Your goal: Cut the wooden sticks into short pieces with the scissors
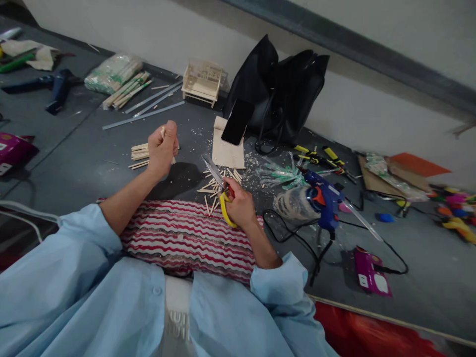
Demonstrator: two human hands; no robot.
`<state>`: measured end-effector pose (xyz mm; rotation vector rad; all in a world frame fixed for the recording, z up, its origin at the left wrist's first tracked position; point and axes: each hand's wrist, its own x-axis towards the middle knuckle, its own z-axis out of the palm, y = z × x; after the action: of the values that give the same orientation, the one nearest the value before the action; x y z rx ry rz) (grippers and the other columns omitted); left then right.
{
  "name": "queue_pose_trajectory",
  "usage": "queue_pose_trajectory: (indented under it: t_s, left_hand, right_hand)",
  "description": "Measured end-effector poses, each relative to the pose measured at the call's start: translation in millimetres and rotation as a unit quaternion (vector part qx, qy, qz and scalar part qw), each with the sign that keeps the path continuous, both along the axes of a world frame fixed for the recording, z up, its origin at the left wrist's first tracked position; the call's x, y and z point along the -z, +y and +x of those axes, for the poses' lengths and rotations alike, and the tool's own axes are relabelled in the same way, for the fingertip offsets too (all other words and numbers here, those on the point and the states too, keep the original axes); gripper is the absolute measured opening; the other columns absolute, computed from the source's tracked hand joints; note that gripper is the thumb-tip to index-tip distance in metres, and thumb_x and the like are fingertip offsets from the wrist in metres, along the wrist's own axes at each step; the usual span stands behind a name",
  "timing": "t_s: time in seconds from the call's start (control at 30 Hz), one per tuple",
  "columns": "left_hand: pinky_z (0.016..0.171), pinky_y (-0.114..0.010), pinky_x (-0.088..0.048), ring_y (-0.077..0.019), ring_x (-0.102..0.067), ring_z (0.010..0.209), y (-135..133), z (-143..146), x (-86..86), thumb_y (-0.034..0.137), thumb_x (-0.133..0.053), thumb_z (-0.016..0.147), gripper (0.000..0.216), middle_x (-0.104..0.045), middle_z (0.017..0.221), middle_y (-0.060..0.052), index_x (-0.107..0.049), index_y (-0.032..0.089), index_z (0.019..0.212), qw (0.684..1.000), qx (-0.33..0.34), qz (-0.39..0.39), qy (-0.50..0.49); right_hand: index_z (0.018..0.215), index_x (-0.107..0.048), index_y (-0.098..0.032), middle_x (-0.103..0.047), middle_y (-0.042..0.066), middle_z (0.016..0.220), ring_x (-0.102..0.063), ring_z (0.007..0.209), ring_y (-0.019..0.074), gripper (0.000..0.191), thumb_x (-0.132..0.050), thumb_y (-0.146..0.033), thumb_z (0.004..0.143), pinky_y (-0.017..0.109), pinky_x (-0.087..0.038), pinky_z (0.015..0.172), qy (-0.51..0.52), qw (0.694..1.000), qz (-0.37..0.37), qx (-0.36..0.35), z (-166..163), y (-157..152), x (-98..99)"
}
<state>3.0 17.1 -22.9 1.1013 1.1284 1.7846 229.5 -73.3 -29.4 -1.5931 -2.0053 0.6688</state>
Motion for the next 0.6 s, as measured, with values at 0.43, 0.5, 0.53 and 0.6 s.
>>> queue_pose_trajectory:
  t_s: [0.43,0.5,0.53,0.6]
  left_hand:
    - [0.038,-0.024,-0.021,-0.0065,-0.026,0.039,-0.1,1.0,4.8,0.071,-0.054,0.081,0.060,-0.030,0.046,0.006,-0.034,0.021,0.055,1.000,-0.005,-0.018,0.023]
    - [0.038,-0.023,-0.023,-0.0066,-0.028,0.039,0.0,1.0,5.9,0.068,-0.053,0.083,0.059,-0.032,0.045,0.005,-0.035,0.020,0.054,0.999,-0.004,-0.012,0.039]
    - [0.038,-0.023,-0.024,-0.0066,-0.028,0.039,0.2,0.9,6.2,0.067,-0.053,0.084,0.058,-0.032,0.045,0.005,-0.035,0.020,0.054,0.999,-0.001,-0.012,0.044]
    - [0.038,-0.022,-0.024,-0.0063,-0.028,0.040,0.6,0.5,5.6,0.064,-0.055,0.084,0.057,-0.031,0.045,0.005,-0.035,0.020,0.054,0.999,0.019,-0.016,0.036]
  right_hand:
    - [0.121,-0.063,-0.023,-0.062,-0.001,0.072,-0.050,0.056,0.0129,0.049,-0.056,-0.024,0.073,0.023,-0.038,0.056,-0.002,1.000,0.003,0.005,1.5,1.1,2.7]
    - [0.121,-0.063,-0.022,-0.062,-0.001,0.071,-0.049,0.056,0.0129,0.049,-0.056,-0.023,0.072,0.023,-0.037,0.056,-0.005,1.000,0.003,0.002,1.8,1.3,2.8]
    - [0.121,-0.063,-0.022,-0.062,-0.001,0.071,-0.049,0.056,0.0129,0.049,-0.056,-0.022,0.072,0.023,-0.038,0.056,-0.008,1.000,0.004,0.000,2.0,1.4,2.8]
    - [0.121,-0.063,-0.022,-0.064,-0.001,0.073,-0.050,0.056,0.0132,0.049,-0.055,-0.021,0.072,0.024,-0.038,0.057,-0.014,1.000,0.008,-0.001,2.3,1.8,2.6]
